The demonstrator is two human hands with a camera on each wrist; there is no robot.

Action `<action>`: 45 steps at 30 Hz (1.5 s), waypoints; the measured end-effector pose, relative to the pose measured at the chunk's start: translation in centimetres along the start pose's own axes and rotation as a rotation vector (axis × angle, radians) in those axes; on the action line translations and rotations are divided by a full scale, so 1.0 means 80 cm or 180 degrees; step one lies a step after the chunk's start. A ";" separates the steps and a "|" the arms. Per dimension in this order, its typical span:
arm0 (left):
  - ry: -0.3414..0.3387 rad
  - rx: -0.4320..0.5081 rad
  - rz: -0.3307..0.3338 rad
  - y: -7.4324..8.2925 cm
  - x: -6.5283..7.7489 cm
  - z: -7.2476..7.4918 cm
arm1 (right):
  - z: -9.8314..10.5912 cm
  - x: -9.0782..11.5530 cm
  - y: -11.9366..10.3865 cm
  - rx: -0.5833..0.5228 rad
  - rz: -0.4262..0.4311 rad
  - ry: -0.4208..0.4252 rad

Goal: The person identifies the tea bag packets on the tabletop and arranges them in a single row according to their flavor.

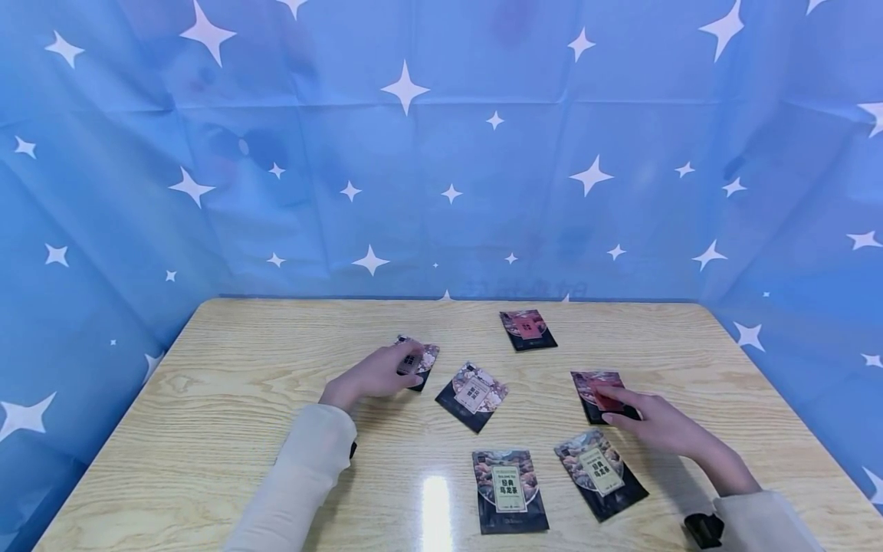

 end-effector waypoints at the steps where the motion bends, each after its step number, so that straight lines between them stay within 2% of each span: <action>1: -0.0028 -0.0003 0.0015 -0.001 0.000 -0.001 | 0.000 0.000 0.000 0.0002 0.0002 0.0000; 7: -0.0124 0.0002 0.0163 -0.005 0.004 0.001 | 0.001 0.000 -0.002 -0.0006 0.0013 -0.0002; 13: -0.0122 -0.0066 0.0218 -0.005 0.011 0.006 | 0.001 0.001 -0.002 -0.0007 0.0019 -0.0021; 19: -0.0114 -0.0091 0.0179 -0.002 0.008 0.005 | 0.001 0.002 -0.002 -0.0035 0.0008 -0.0028; 24: -0.0206 -0.0193 0.0035 -0.004 0.002 0.001 | 0.001 0.001 -0.004 -0.0030 0.0018 -0.0009; 28: -0.0272 -0.0187 0.0073 -0.006 0.004 0.002 | 0.000 0.002 -0.003 -0.0034 0.0000 -0.0007; 31: -0.0268 -0.0116 0.0204 -0.009 0.012 0.006 | -0.001 0.002 -0.002 -0.0041 -0.0003 -0.0015; 35: -0.0256 -0.0051 0.0267 -0.016 0.027 0.015 | -0.001 0.002 0.000 -0.0044 0.0006 -0.0008; 45: -0.0207 0.0071 0.0250 -0.040 0.077 0.047 | 0.000 0.000 0.002 -0.0033 0.0048 -0.0018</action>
Point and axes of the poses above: each hand's wrist, its own x-axis away from the middle knuckle, its own z-axis out of the back of the hand, y = z × x, the point moved 3 cm from there along -x, towards the middle knuckle, and after that the axes turned 10 degrees about x, right-handed, at the moved point
